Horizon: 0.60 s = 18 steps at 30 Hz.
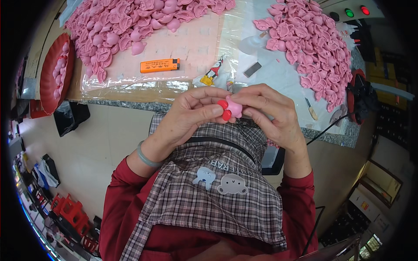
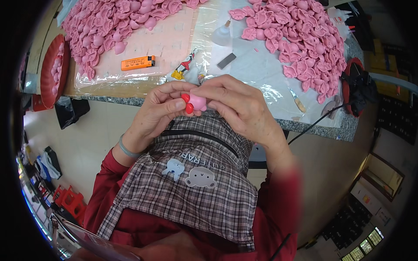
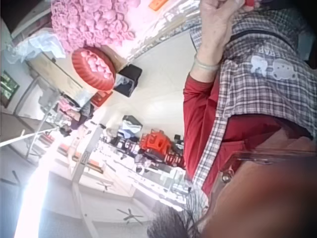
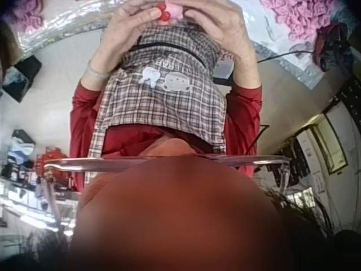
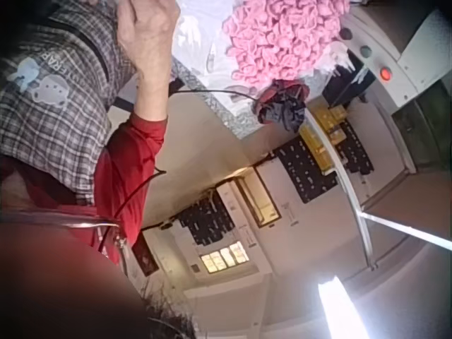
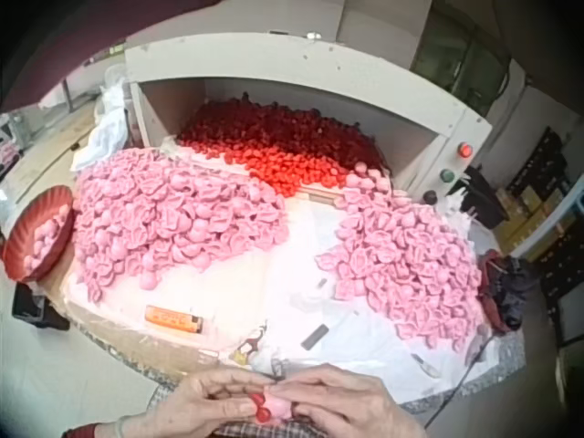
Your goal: Assembling artificial flowers by gluing pink petals onto red centers at a factory workbench.
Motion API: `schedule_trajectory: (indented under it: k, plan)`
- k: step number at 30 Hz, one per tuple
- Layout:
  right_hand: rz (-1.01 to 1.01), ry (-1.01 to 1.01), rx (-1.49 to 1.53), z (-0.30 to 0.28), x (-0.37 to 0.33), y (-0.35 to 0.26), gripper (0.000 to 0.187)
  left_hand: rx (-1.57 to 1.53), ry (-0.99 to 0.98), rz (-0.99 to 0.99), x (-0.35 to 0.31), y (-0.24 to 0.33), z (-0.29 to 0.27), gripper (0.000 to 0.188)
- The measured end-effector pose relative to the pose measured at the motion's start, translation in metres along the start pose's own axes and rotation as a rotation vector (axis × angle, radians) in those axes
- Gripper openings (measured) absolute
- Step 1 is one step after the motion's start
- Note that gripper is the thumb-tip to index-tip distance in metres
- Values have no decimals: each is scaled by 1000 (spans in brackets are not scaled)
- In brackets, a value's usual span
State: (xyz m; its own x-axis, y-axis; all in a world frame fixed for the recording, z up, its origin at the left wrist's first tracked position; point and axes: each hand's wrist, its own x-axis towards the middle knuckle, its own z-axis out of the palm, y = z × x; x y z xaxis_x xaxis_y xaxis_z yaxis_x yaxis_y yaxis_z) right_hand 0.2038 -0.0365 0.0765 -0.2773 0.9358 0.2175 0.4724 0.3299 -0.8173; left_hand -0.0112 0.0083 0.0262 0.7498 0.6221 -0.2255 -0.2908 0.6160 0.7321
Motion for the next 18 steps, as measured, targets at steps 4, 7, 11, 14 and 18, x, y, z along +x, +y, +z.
schedule_trajectory:
  k: [4,7,11,14,18]
  plan:
    - [20,-35,73,-6,7,2,36,-237,10,-71,1,3,1,36]
    - [6,-37,68,-7,8,3,37,-306,3,-75,3,2,1,34]
    - [-18,-25,55,-6,9,4,38,-349,28,-81,3,2,0,38]
    - [-36,-17,41,-5,9,5,39,-354,40,-69,3,2,2,32]
    - [-28,-21,19,-5,9,2,39,-341,60,-67,4,4,2,32]
